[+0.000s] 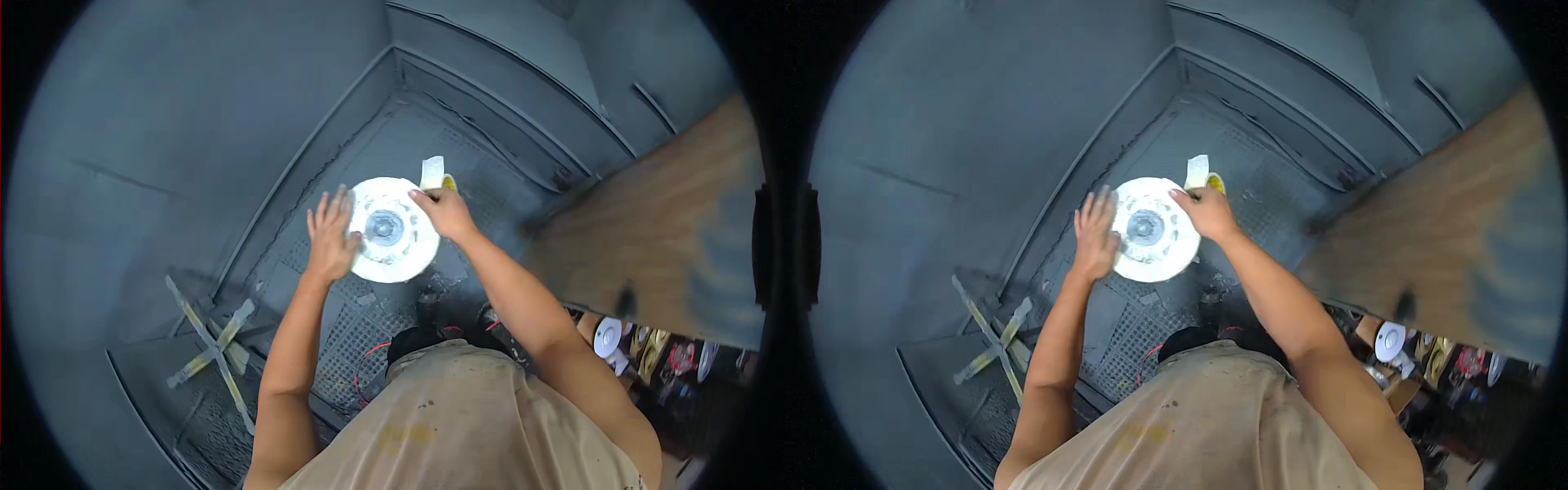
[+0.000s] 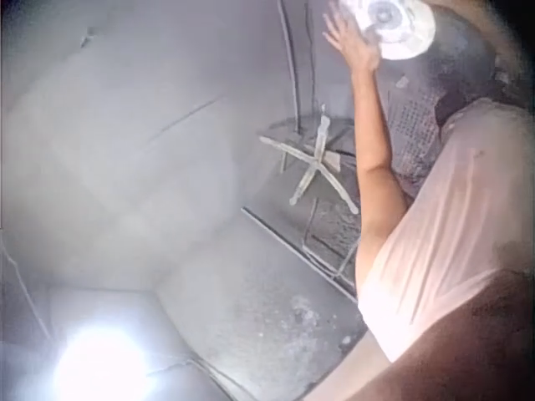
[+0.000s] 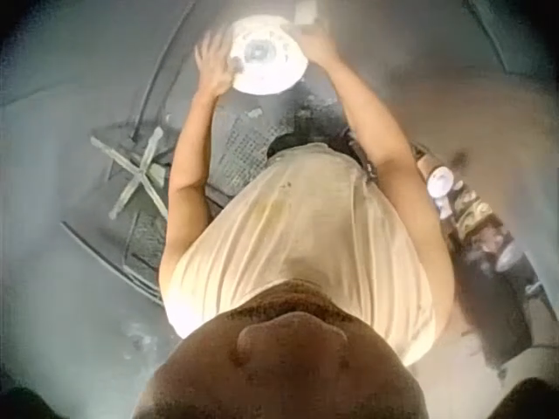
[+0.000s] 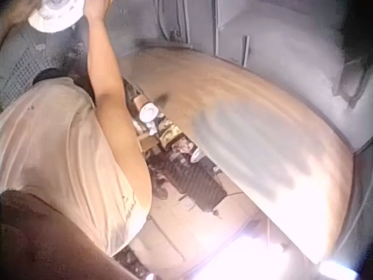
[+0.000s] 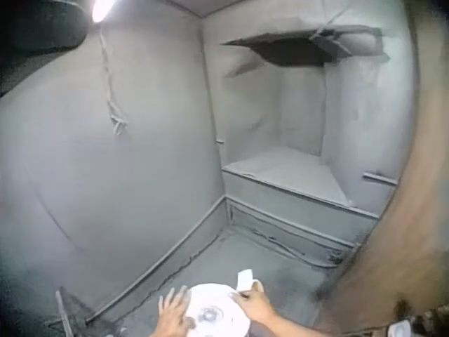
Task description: Applying silver spray paint to an automotive wheel rim inside a painting booth.
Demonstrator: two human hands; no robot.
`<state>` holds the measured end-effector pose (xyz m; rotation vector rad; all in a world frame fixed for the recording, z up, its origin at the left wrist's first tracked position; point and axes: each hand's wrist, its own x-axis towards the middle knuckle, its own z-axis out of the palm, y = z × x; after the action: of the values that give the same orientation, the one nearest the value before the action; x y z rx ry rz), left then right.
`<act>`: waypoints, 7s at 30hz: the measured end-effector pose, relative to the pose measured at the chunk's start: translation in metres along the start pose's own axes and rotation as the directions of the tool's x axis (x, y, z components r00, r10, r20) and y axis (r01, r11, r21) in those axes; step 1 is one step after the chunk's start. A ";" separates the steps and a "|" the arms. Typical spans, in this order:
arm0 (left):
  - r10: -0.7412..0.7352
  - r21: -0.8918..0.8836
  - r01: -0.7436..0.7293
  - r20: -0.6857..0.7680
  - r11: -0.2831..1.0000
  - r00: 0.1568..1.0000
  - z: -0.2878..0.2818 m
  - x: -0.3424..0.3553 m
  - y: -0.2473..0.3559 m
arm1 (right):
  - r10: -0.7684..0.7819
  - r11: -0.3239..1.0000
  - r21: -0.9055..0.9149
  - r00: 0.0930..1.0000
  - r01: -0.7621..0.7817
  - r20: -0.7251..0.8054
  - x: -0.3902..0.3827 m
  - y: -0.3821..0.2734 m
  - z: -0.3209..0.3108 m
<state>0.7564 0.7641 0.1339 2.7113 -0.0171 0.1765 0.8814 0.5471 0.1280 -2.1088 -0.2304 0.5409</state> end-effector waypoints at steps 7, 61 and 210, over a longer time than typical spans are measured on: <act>-0.642 -0.961 0.185 0.275 -0.207 0.715 0.073 -0.020 -0.007 | 0.236 0.931 0.304 0.968 -0.201 -0.083 -0.034 0.099 -0.020; -0.700 -0.372 0.859 0.504 0.351 0.505 0.260 -0.493 0.205 | 0.777 0.629 0.072 0.622 -0.774 -0.099 -0.614 0.608 -0.189; -0.962 -0.982 0.178 0.101 -0.056 0.254 0.025 -0.139 0.117 | -0.195 0.384 0.837 0.852 -0.390 0.486 0.026 0.052 -0.099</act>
<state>0.6173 0.6452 0.1413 0.9752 1.1610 0.6436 0.9480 0.4540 0.1256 -0.7944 -0.0452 1.0315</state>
